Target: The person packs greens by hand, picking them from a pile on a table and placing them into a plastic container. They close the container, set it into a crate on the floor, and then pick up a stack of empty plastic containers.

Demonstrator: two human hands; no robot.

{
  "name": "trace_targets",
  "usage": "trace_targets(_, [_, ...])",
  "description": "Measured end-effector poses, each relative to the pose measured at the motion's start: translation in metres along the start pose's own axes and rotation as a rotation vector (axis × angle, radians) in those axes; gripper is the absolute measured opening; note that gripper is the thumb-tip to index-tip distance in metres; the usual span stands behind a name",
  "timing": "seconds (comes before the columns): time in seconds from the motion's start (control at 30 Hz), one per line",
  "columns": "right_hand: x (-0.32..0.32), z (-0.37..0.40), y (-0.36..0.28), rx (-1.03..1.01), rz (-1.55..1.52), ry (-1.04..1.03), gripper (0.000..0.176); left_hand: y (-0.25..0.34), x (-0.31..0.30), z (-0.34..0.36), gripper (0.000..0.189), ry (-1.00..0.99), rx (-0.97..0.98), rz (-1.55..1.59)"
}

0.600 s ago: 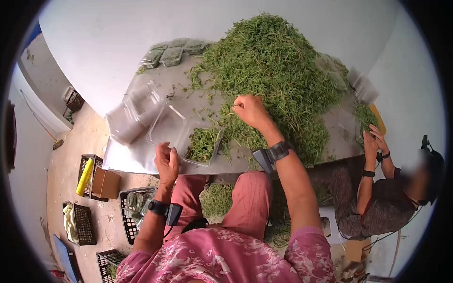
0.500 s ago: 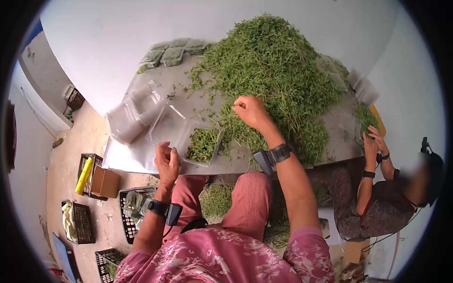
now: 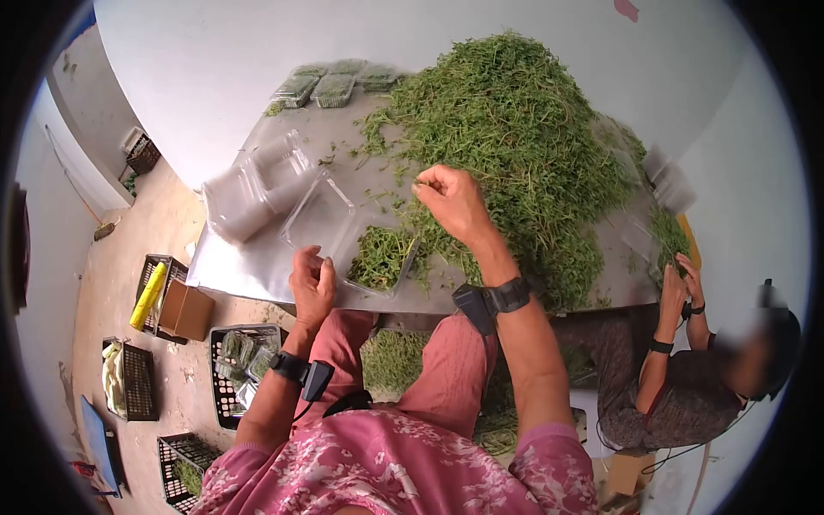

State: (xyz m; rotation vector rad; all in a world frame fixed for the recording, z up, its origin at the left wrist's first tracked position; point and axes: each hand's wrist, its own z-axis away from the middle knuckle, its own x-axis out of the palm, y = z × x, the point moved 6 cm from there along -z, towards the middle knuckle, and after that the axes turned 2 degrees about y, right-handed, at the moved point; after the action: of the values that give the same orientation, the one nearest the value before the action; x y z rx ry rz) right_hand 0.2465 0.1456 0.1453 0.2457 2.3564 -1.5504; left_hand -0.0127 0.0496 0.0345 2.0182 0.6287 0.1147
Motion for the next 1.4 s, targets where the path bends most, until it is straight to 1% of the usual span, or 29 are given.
trace_targets(0.07, [0.010,0.004,-0.007,-0.001,0.063,-0.007,0.012,0.001,-0.001,0.000,0.025,-0.001,-0.015,-0.007])
trace_targets(0.17, [0.028,0.015,-0.040,-0.080,0.320,-0.051,0.012,-0.001,-0.001,0.000,0.025,-0.015,-0.041,-0.035])
trace_targets(0.2, [0.034,0.016,-0.044,-0.208,0.357,-0.032,0.013,-0.001,-0.001,-0.001,0.025,-0.011,-0.041,-0.030])
trace_targets(0.3, [0.058,0.023,-0.035,-0.303,0.378,-0.089,0.013,-0.001,-0.001,-0.001,0.025,-0.010,-0.030,-0.017])
trace_targets(0.43, [0.084,0.035,-0.025,-0.361,0.396,-0.203,0.012,0.003,-0.002,-0.002,0.024,-0.017,-0.046,-0.019])
trace_targets(0.47, [0.088,0.038,-0.023,-0.335,0.394,-0.246,0.013,0.002,-0.001,-0.002,0.024,-0.015,-0.045,-0.012])
trace_targets(0.57, [0.099,0.044,-0.017,-0.379,0.377,-0.261,0.015,0.001,0.000,-0.001,0.023,-0.017,-0.053,0.001])
trace_targets(0.67, [0.110,0.049,-0.012,-0.388,0.360,-0.331,0.017,0.003,-0.001,-0.001,0.023,-0.016,-0.050,-0.002])
trace_targets(0.77, [0.120,0.056,-0.008,-0.367,0.379,-0.405,0.019,0.004,-0.001,-0.001,0.023,-0.017,-0.048,-0.013])
trace_targets(0.87, [0.125,0.062,0.001,-0.303,0.342,-0.473,0.021,0.004,-0.001,-0.001,0.023,-0.026,-0.066,-0.016])
trace_targets(0.97, [0.124,0.062,0.000,-0.349,0.325,-0.473,0.022,0.004,-0.002,-0.002,0.024,-0.020,-0.047,-0.016])
trace_targets(1.07, [0.120,0.064,-0.008,-0.336,0.319,-0.489,0.024,0.004,-0.001,-0.001,0.024,-0.022,-0.043,-0.016])
trace_targets(1.27, [0.107,0.059,-0.014,-0.306,0.341,-0.405,0.024,0.006,-0.002,-0.002,0.023,-0.025,-0.054,-0.024])
trace_targets(1.4, [0.107,0.060,-0.008,-0.275,0.378,-0.424,0.024,0.005,-0.002,-0.001,0.023,-0.018,-0.051,-0.026])
